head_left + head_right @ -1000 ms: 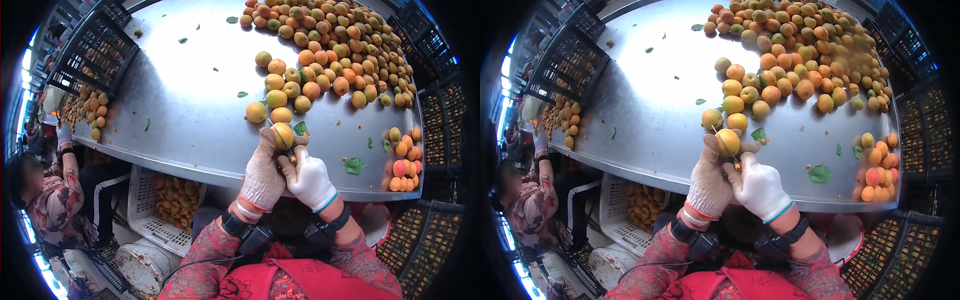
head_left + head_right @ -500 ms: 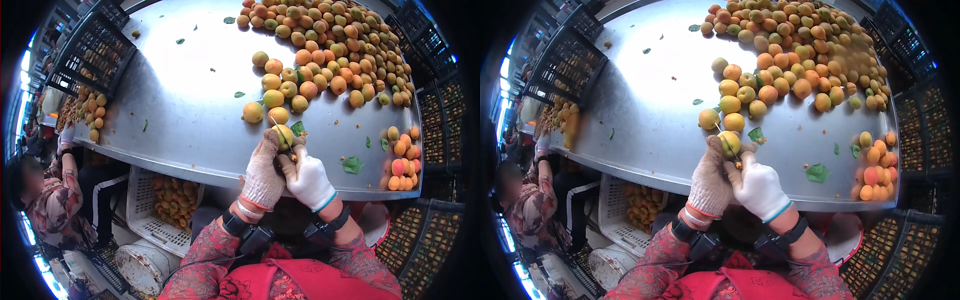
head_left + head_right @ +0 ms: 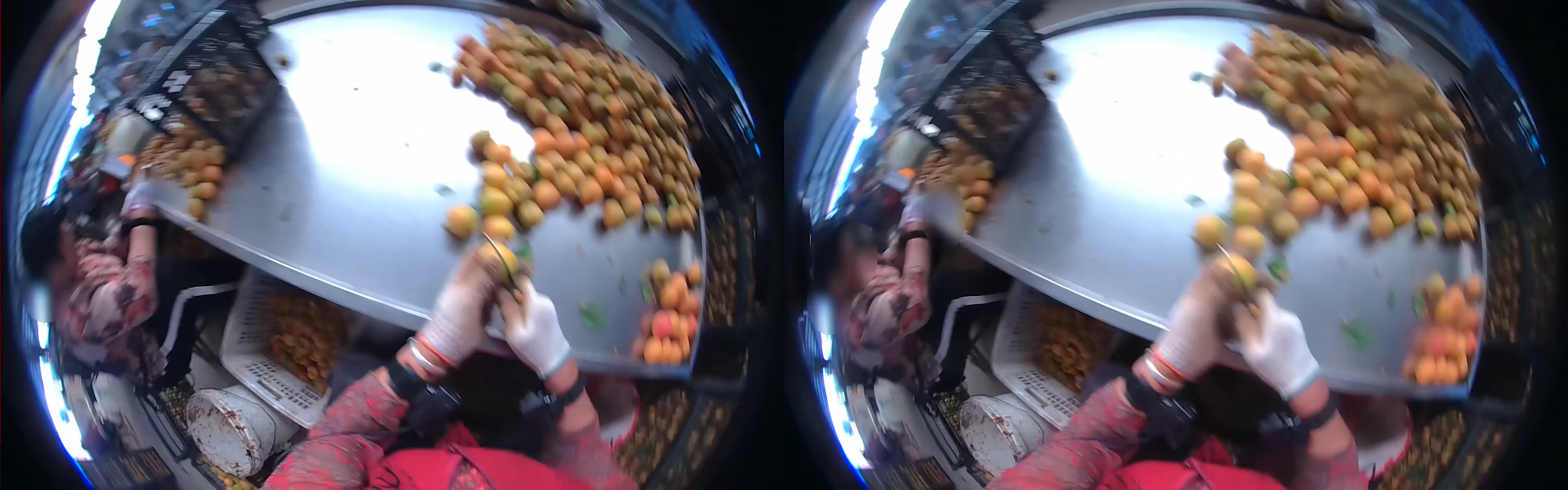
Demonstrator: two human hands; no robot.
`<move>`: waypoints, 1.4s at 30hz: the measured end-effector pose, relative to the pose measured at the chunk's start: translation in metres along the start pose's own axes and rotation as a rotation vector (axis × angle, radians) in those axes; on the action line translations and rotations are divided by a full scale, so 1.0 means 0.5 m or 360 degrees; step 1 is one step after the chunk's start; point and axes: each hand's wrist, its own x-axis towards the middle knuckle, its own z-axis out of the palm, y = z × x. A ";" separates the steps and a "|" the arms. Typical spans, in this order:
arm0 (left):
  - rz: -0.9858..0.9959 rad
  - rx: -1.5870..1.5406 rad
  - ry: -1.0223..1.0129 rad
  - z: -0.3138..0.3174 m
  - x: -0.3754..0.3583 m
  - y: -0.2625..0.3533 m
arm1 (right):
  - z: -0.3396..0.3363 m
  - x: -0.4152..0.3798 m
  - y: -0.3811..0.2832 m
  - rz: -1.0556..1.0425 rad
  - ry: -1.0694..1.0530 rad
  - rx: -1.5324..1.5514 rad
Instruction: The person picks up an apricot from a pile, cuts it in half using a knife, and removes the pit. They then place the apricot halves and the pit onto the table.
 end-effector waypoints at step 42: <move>0.0230 0.0509 -0.0022 0.001 -0.009 0.055 | 0.008 0.005 -0.020 -0.0142 0.0014 0.0081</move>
